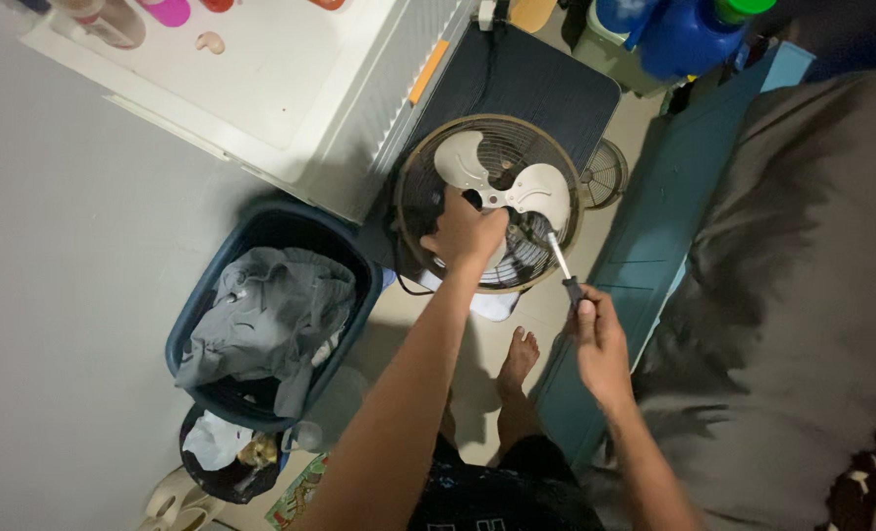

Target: The person removes the front grille of a small electric fan, then uses a screwdriver to loosen the central nut and remove the fan blades. They continue to unscrew the rear grille and separate the motor housing components.

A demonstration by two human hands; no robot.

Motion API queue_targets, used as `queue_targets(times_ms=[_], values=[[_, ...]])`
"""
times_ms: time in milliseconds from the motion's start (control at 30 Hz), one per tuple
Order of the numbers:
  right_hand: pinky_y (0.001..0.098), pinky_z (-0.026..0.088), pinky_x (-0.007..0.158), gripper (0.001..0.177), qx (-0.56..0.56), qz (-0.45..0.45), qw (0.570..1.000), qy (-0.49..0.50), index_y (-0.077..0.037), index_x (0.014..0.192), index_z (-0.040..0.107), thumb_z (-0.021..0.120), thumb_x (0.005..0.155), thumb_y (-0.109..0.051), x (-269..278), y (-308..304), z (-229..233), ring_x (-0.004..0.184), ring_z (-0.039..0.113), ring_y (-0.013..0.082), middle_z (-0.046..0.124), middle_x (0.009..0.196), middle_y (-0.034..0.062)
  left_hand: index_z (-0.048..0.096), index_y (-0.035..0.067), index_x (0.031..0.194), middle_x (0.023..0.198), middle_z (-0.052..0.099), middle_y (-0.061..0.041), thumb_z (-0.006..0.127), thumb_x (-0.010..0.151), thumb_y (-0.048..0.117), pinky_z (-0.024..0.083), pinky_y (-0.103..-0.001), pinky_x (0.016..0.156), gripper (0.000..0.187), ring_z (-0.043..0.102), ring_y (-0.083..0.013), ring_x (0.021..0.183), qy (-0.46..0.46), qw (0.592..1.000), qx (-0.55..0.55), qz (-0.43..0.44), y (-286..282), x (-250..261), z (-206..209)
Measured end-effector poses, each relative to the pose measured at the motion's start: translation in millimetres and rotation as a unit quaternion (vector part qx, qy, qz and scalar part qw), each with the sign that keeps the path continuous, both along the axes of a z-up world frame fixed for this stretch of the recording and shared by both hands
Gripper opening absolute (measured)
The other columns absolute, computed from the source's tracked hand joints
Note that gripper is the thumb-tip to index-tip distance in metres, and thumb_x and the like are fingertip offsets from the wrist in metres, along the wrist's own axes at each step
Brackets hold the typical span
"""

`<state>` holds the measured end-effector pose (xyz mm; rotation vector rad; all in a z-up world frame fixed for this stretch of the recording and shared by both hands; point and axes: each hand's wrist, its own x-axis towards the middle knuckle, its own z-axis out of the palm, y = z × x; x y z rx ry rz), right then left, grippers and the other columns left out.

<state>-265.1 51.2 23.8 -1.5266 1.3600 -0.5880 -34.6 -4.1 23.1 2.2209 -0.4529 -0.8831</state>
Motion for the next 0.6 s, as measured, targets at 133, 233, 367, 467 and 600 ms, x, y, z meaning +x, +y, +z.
queue_targets(times_ms=[133,233,367,467,600], values=[[0.0345,0.052,0.07,0.036,0.028,0.031,0.995,0.088,-0.004,0.129,0.06,0.047,0.106,-0.029,5.9,-9.1,10.5,0.073,0.062,0.0199,0.065,0.085,0.0102,0.053,0.005,0.133,0.124,0.067,-0.019,0.08,0.066,0.02,0.029,-0.059,0.099,0.074,0.061,-0.0381,0.113,0.108,0.992,-0.064,0.017,0.4,9.9,-18.7],[0.0393,0.054,0.078,0.032,-0.024,0.066,0.993,0.096,-0.002,0.127,0.059,0.05,0.106,-0.024,11.5,-15.5,11.8,0.084,0.068,0.028,0.068,0.094,0.0175,0.059,-0.003,0.124,0.119,0.069,-0.022,0.077,0.062,0.012,0.047,-0.044,0.086,0.066,0.065,-0.0332,0.104,0.241,0.954,-0.172,0.045,2.1,19.2,-31.4],[0.0452,0.052,0.085,0.027,-0.113,0.1,0.986,0.069,0.001,0.123,0.056,0.052,0.107,-0.019,17.0,-16.3,11.9,0.098,0.066,0.0395,0.066,0.111,0.0241,0.067,-0.004,0.11,0.107,0.072,-0.018,0.073,0.059,0.008,0.053,-0.036,0.079,0.053,0.067,-0.0287,0.095,0.26,0.95,-0.166,0.053,-0.3,25.5,-38.8],[0.0466,0.051,0.086,0.027,-0.128,0.098,0.984,0.07,0.002,0.122,0.054,0.051,0.107,-0.019,16.4,-17.1,11.4,0.1,0.064,0.0426,0.063,0.114,0.0257,0.067,-0.005,0.105,0.099,0.075,-0.017,0.067,0.061,0.009,0.054,-0.036,0.078,0.046,0.072,-0.0288,0.091,0.292,0.942,-0.154,0.057,-3.0,26.3,-42.9],[0.0477,0.05,0.085,0.029,-0.099,0.11,0.985,0.089,0.004,0.124,0.053,0.052,0.107,-0.02,17.9,-20.3,7.0,0.099,0.063,0.0433,0.06,0.112,0.0274,0.067,-0.005,0.11,0.103,0.071,-0.016,0.071,0.066,0.009,0.049,-0.035,0.085,0.046,0.068,-0.0288,0.094,0.243,0.955,-0.16,0.05,-0.6,24.2,-50.9]])
